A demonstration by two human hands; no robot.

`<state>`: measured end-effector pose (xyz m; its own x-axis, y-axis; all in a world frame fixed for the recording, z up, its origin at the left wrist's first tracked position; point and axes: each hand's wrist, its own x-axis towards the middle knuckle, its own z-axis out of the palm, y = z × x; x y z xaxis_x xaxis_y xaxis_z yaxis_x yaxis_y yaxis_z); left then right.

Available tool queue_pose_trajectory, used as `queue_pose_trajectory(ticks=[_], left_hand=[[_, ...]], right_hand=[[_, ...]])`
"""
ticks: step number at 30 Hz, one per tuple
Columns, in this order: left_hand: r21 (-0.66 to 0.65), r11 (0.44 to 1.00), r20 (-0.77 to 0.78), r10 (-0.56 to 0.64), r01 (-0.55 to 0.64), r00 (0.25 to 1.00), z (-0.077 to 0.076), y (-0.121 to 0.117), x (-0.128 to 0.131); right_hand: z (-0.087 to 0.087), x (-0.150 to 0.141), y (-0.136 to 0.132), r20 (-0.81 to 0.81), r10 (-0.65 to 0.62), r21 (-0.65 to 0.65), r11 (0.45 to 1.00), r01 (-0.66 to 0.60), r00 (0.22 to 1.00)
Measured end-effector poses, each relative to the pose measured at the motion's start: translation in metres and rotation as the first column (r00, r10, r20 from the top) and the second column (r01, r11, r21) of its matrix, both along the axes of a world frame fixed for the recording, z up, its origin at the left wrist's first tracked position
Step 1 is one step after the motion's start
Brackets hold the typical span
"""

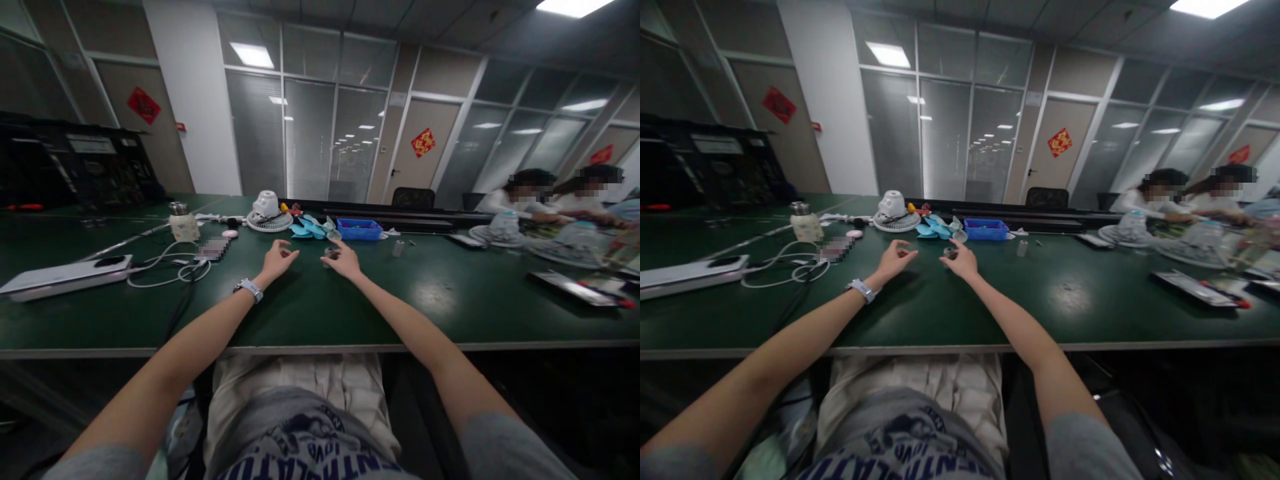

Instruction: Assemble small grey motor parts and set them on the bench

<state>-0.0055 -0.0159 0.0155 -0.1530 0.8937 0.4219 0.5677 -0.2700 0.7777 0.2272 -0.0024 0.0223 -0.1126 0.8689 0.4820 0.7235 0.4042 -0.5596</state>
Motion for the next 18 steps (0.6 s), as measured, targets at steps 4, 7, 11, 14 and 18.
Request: queue_pose_trajectory(ticks=[4, 7, 11, 14, 18], left_hand=[[0.114, 0.981, -0.017, -0.156, 0.157, 0.988, 0.011, -0.020, 0.018], [0.137, 0.963, -0.071, -0.223, 0.231, 0.972, 0.016, -0.028, 0.025], [0.188, 0.942, -0.106, -0.261, 0.277, 0.959, 0.017, -0.030, 0.028], [0.209, 0.937, -0.112, -0.260, 0.278, 0.959, 0.015, -0.028, 0.030], [0.256, 0.929, -0.108, -0.249, 0.269, 0.962, 0.012, -0.026, 0.034]], right_hand=[[-0.012, -0.038, -0.006, -0.004, 0.133, -0.020, 0.991, -0.133, 0.991], [-0.018, -0.039, -0.011, -0.008, 0.157, 0.011, 0.988, -0.157, 0.988], [-0.020, -0.035, -0.016, 0.014, 0.187, 0.032, 0.982, -0.188, 0.982], [-0.017, -0.036, -0.022, 0.061, 0.188, 0.038, 0.981, -0.191, 0.980], [-0.015, -0.039, -0.028, 0.117, 0.208, 0.065, 0.974, -0.216, 0.971]])
